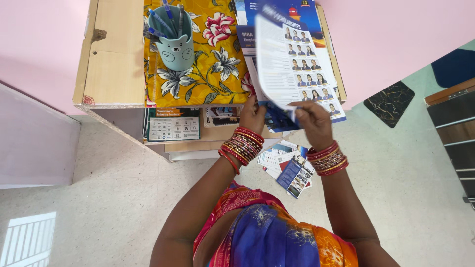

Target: The person picks up and looks through several educational brochures and sheets of photos, placing them one by one into a shelf compartment.

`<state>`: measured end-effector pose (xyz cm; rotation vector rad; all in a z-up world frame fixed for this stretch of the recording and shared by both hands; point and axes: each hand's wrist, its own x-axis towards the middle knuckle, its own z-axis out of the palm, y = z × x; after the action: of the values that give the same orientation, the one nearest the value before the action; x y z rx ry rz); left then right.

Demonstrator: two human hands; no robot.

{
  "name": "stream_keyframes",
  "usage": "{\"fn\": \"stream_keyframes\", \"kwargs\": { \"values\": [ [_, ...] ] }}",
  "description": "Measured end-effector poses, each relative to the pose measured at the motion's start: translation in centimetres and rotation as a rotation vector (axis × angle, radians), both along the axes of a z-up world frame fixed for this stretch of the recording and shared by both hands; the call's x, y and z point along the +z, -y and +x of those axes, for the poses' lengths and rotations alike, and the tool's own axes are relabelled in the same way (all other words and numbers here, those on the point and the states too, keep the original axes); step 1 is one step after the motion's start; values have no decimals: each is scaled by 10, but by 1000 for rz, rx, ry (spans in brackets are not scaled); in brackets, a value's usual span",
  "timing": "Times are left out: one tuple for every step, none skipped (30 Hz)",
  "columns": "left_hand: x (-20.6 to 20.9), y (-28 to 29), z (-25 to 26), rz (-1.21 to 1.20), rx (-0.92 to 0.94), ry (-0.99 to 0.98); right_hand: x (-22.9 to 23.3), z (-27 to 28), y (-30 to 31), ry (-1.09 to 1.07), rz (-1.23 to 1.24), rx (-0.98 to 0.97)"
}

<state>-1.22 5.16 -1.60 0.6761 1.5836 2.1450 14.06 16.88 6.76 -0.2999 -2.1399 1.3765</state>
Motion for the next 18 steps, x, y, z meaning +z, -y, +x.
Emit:
{"fn": "stream_keyframes", "kwargs": {
  "values": [
    [0, 2, 4, -24, 6, 15, -1, 1, 4, -33, 36, 20],
    [1, 6, 6, -64, -22, 77, -1, 1, 6, -67, 74, 44],
    [2, 11, 6, -103, -50, 139, -1, 1, 6, -101, 112, 69],
    [2, 14, 6, -144, -77, 203, 2, 3, 2, -67, 130, -98],
    [2, 16, 5, -132, -64, 167, 7, 7, -6, -30, 146, -265],
    [0, 19, 5, -120, -49, 133, 12, 12, -15, -11, 449, -415],
    [-5, 21, 4, -109, -35, 99, 17, 17, -25, 9, 755, -555],
    [-10, 22, 3, -105, -34, 75, 18, 21, -32, 104, 655, -589],
    [-15, 23, 2, -100, -33, 51, 18, 26, -39, 198, 554, -619],
    [-20, 23, -1, -95, -30, 26, 18, 30, -46, 291, 451, -643],
    [-22, 21, -2, -58, -37, 102, 15, 33, -52, 349, 314, -609],
    [-23, 19, -3, -21, -41, 179, 9, 35, -58, 407, 178, -569],
    [-21, 19, -4, 17, -46, 255, 3, 37, -64, 464, 42, -527],
    [-16, 21, -5, -53, -45, 205, -5, 39, -68, 379, -91, -459],
    [-9, 23, -5, -123, -45, 155, -15, 43, -71, 294, -223, -391],
    [-2, 27, -5, -195, -44, 106, -24, 47, -73, 209, -356, -319],
    [6, 33, -4, -166, -70, 48, -31, 51, -76, 176, -442, -293],
    [12, 40, -1, -140, -95, -9, -38, 55, -80, 144, -528, -266]
  ]
}}
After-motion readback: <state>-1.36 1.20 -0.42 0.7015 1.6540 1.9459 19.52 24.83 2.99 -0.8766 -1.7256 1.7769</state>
